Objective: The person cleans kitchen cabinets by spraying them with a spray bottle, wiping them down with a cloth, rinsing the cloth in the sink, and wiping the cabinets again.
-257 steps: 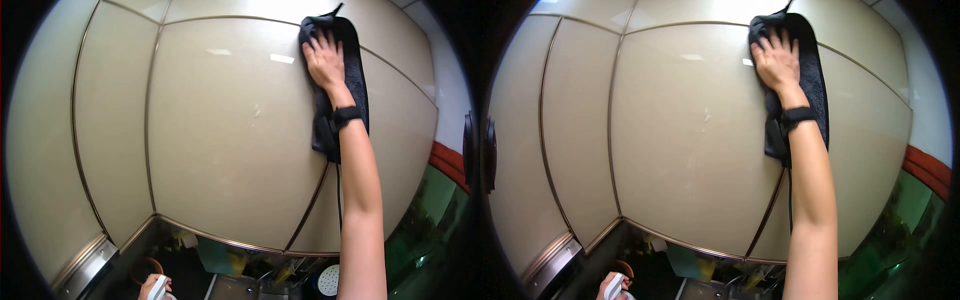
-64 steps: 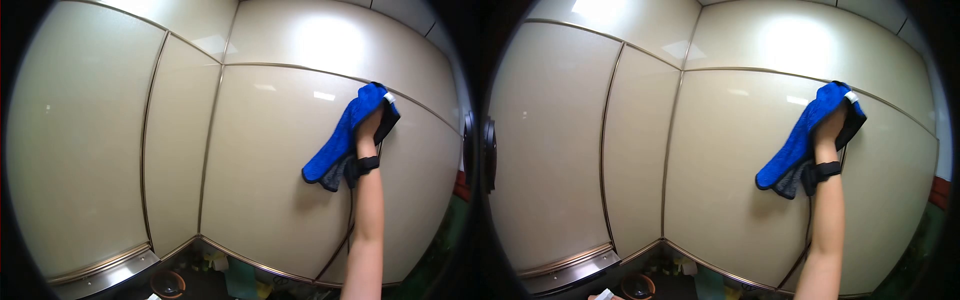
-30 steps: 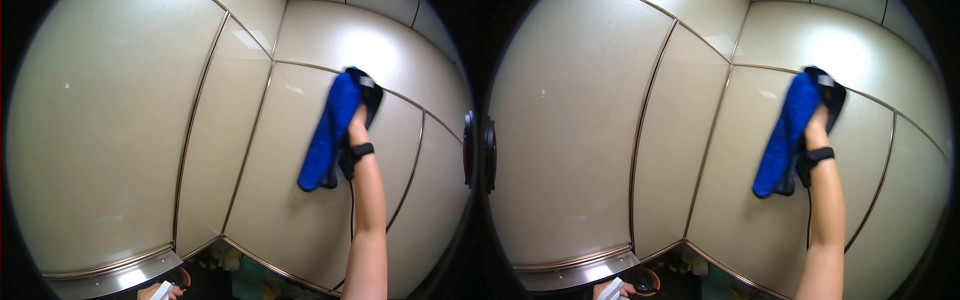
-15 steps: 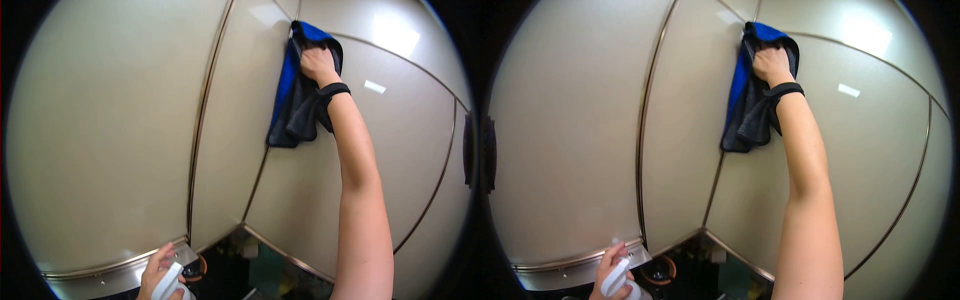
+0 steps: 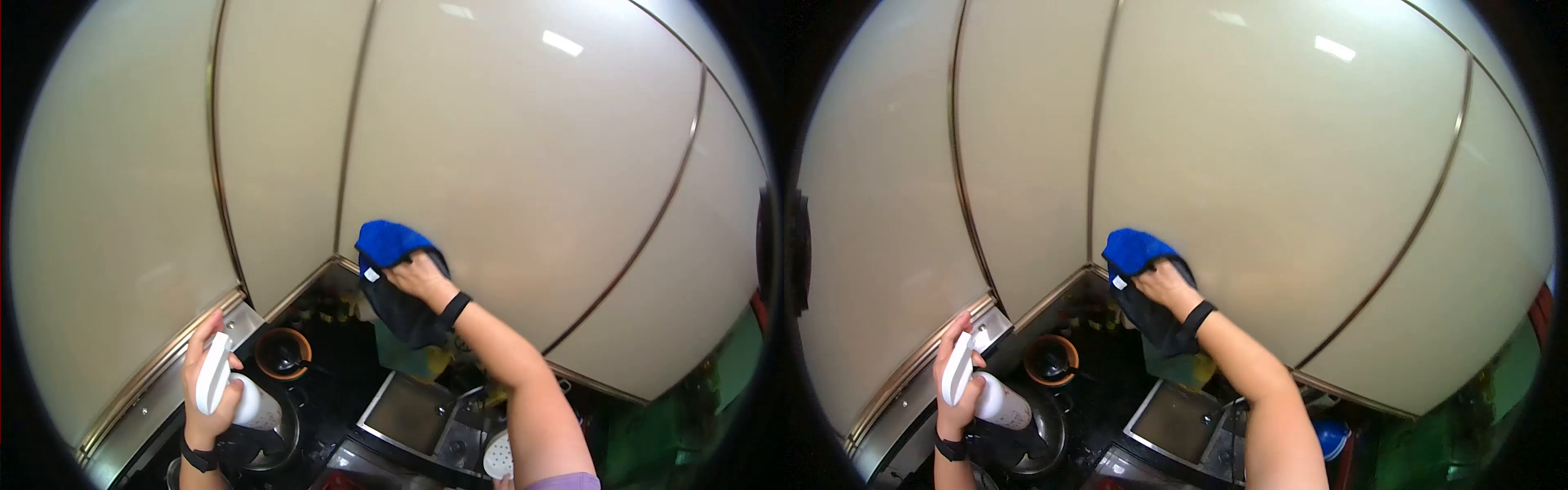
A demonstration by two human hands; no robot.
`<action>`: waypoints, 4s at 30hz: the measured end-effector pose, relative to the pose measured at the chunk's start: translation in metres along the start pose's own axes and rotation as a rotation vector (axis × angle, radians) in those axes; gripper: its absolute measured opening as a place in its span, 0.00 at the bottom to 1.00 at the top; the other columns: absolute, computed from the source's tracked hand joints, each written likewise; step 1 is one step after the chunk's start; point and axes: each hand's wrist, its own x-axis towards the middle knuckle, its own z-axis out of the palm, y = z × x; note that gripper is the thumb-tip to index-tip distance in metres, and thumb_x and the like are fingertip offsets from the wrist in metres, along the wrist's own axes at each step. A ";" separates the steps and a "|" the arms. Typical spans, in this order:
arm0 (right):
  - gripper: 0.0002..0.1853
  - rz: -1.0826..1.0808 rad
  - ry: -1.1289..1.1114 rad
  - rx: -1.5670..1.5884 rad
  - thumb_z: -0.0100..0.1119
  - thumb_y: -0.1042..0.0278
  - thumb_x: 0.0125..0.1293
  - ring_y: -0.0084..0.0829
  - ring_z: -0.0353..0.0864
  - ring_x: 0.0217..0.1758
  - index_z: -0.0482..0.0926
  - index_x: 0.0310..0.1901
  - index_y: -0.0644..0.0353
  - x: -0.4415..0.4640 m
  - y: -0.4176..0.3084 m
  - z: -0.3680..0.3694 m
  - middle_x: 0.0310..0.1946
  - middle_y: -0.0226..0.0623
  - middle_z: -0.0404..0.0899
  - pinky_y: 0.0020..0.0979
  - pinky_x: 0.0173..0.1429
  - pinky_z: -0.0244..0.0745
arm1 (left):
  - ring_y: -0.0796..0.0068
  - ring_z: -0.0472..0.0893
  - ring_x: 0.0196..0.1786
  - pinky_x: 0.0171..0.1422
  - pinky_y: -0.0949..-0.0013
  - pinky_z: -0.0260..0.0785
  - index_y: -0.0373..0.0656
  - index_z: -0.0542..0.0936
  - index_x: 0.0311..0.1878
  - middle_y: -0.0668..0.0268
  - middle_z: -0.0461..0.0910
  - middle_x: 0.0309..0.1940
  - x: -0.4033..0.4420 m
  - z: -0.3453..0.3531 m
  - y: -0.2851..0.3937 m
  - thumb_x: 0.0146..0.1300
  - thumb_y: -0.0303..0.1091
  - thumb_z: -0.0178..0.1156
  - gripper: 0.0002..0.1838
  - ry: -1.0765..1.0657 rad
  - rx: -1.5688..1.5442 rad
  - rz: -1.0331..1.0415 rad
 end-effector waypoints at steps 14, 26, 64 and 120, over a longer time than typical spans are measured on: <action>0.31 0.865 0.261 -1.013 0.41 0.46 0.70 0.45 0.58 0.73 0.65 0.67 0.60 0.046 0.334 -0.400 0.67 0.52 0.63 0.46 0.76 0.48 | 0.79 0.70 0.38 0.50 0.73 0.65 0.32 0.67 0.66 0.58 0.73 0.56 -0.003 0.013 -0.009 0.44 0.47 0.61 0.44 0.074 0.057 0.037; 0.27 0.545 -0.210 0.036 0.64 0.57 0.56 0.51 0.65 0.67 0.76 0.59 0.48 -0.222 0.005 -0.139 0.62 0.46 0.71 0.50 0.72 0.56 | 0.76 0.72 0.44 0.58 0.68 0.64 0.28 0.68 0.64 0.52 0.70 0.63 -0.004 0.007 -0.013 0.46 0.53 0.61 0.45 0.047 0.212 0.005; 0.06 0.318 -0.158 0.352 0.52 0.70 0.58 0.35 0.78 0.41 0.78 0.35 0.56 -0.091 -0.109 0.004 0.33 0.37 0.77 0.35 0.46 0.76 | 0.65 0.76 0.54 0.64 0.60 0.64 0.30 0.77 0.50 0.48 0.72 0.61 -0.004 0.011 -0.024 0.49 0.49 0.64 0.32 0.026 0.156 0.068; 0.23 1.344 0.123 0.336 0.50 0.90 0.47 0.55 0.79 0.51 0.78 0.49 0.74 -0.294 -0.210 -0.249 0.47 0.58 0.79 0.41 0.59 0.72 | 0.74 0.84 0.39 0.46 0.71 0.75 0.36 0.80 0.36 0.62 0.85 0.32 -0.005 0.375 -0.085 0.55 0.28 0.58 0.07 -0.941 -0.224 0.041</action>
